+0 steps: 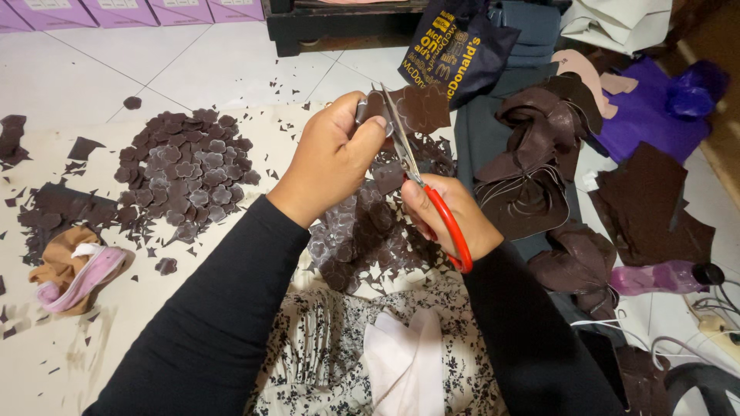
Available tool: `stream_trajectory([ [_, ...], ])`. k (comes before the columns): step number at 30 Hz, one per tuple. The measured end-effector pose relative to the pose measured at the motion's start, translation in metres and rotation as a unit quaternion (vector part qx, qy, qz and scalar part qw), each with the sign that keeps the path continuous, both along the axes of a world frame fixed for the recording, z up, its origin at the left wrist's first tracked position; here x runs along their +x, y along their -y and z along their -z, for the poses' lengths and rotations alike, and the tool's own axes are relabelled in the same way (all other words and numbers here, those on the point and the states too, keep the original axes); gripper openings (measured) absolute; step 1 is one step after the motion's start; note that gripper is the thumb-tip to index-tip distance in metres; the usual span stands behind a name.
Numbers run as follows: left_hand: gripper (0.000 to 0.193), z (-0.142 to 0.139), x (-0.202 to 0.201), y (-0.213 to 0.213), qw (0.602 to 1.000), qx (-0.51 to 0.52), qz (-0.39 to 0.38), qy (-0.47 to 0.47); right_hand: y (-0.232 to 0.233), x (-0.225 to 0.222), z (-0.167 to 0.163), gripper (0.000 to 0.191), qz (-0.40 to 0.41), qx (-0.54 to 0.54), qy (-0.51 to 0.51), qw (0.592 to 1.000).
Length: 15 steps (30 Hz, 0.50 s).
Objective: The person uses red-handled scissors to cut flower-shaped pieces from a sheet of brown fabric. They hold the fabric with one hand and cut along the outlines with the other, placing the cut pieces onto a growing pile on the floor.
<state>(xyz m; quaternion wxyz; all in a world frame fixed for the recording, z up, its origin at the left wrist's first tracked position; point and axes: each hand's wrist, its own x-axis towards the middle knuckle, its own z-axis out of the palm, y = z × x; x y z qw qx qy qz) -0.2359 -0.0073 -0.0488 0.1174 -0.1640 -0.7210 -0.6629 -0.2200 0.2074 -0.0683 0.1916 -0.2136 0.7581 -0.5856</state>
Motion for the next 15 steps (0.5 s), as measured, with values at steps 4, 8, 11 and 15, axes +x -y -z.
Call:
stream_trajectory([
  [4,0.016,-0.0015,0.0007,-0.0005,0.999,0.029,0.016,0.004,0.0008,0.0004,0.0007,0.053,0.005,-0.002,0.017,1.000],
  [8,0.016,-0.0019,0.0020,-0.0001,0.999,0.038,0.020,0.007,0.0011,0.0003,0.0017,0.053,0.002,-0.003,0.017,1.000],
  [11,0.017,-0.0008,0.0020,0.0003,0.999,0.032,0.018,0.016,0.0023,0.0005,0.0018,0.052,-0.002,-0.008,0.015,1.000],
  [15,0.016,0.0030,0.0000,-0.0011,1.000,0.007,0.000,0.001,-0.0007,0.0025,-0.0015,0.047,-0.036,-0.014,0.024,0.999],
])
